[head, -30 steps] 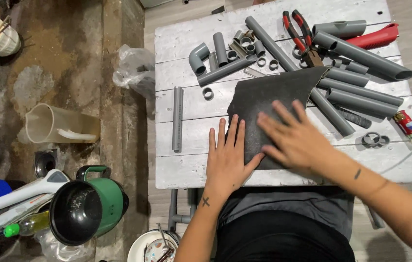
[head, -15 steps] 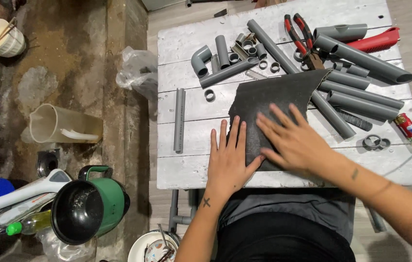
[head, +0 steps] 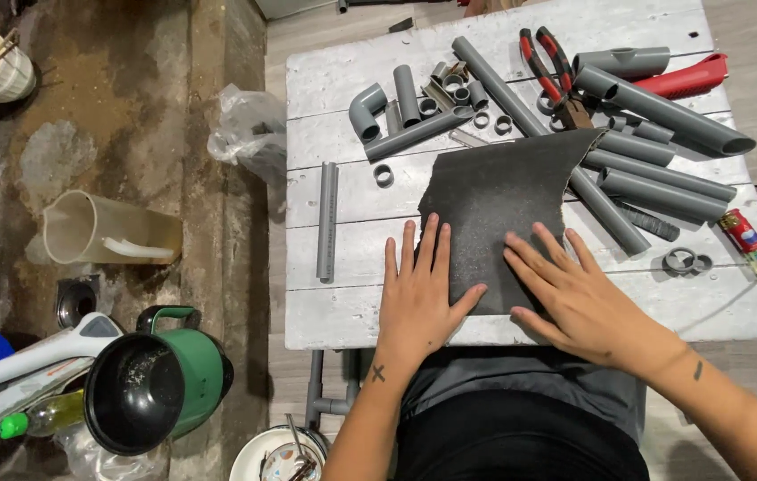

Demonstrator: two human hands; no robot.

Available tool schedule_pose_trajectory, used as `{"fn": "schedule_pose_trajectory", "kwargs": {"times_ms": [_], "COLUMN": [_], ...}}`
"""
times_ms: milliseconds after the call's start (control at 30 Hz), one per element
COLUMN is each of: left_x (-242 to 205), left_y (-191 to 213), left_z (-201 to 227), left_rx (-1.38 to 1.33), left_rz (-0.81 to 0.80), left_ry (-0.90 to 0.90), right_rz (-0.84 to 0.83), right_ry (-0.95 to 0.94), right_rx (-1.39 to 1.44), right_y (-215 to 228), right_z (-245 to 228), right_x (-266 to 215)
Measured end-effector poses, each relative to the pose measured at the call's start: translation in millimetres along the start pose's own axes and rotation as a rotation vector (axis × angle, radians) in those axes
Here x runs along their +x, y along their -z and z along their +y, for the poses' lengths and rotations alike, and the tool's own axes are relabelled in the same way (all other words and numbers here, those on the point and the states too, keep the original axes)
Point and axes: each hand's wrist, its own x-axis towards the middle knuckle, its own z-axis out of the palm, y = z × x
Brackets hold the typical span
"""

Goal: Sanding the edges of small PVC rings using a sheet of sandpaper on a wooden work surface.

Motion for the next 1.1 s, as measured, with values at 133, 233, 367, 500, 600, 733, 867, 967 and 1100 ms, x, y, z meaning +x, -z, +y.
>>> {"fn": "schedule_pose_trajectory", "kwargs": {"times_ms": [133,233,367,500,600,733,867,967,1100], "left_x": [-0.7,-0.1,0.0,-0.4,0.4,-0.2,0.5,2.8,3.9], "left_y": [-1.1,-0.9,-0.7,-0.8,1.7,2.0,3.3,11.0,17.4], "left_z": [-1.4,-1.6,-0.9,-1.5,-0.4,0.1,1.4,3.9,5.1], "left_rx": [-0.004,-0.009,-0.012,-0.009,-0.03,-0.03,-0.012,-0.045,-0.087], "left_rz": [-0.001,0.006,0.0,0.01,0.003,0.001,0.007,-0.074,-0.153], "left_ry": [0.002,-0.002,0.001,-0.007,0.001,0.001,-0.001,0.023,0.058], "right_rz": [0.062,0.158,0.129,0.147,0.124,0.109,0.084,0.082,0.102], "right_ry": [-0.029,-0.11,-0.098,-0.056,-0.061,-0.064,0.008,0.073,0.124], "right_rx": [0.005,-0.098,-0.179,-0.183,-0.215,-0.233,-0.224,-0.219,-0.303], "right_y": [6.7,5.7,-3.0,-5.6,-8.2,-5.5,-5.0,-11.2,-17.6], "right_z": [-1.6,-2.8,-10.9,-18.6,-17.2,-16.0,-19.1,-16.6,6.2], "right_x": [-2.6,-11.0,-14.0,-3.7,-3.2,-18.4,-23.2,-3.3,45.2]}}
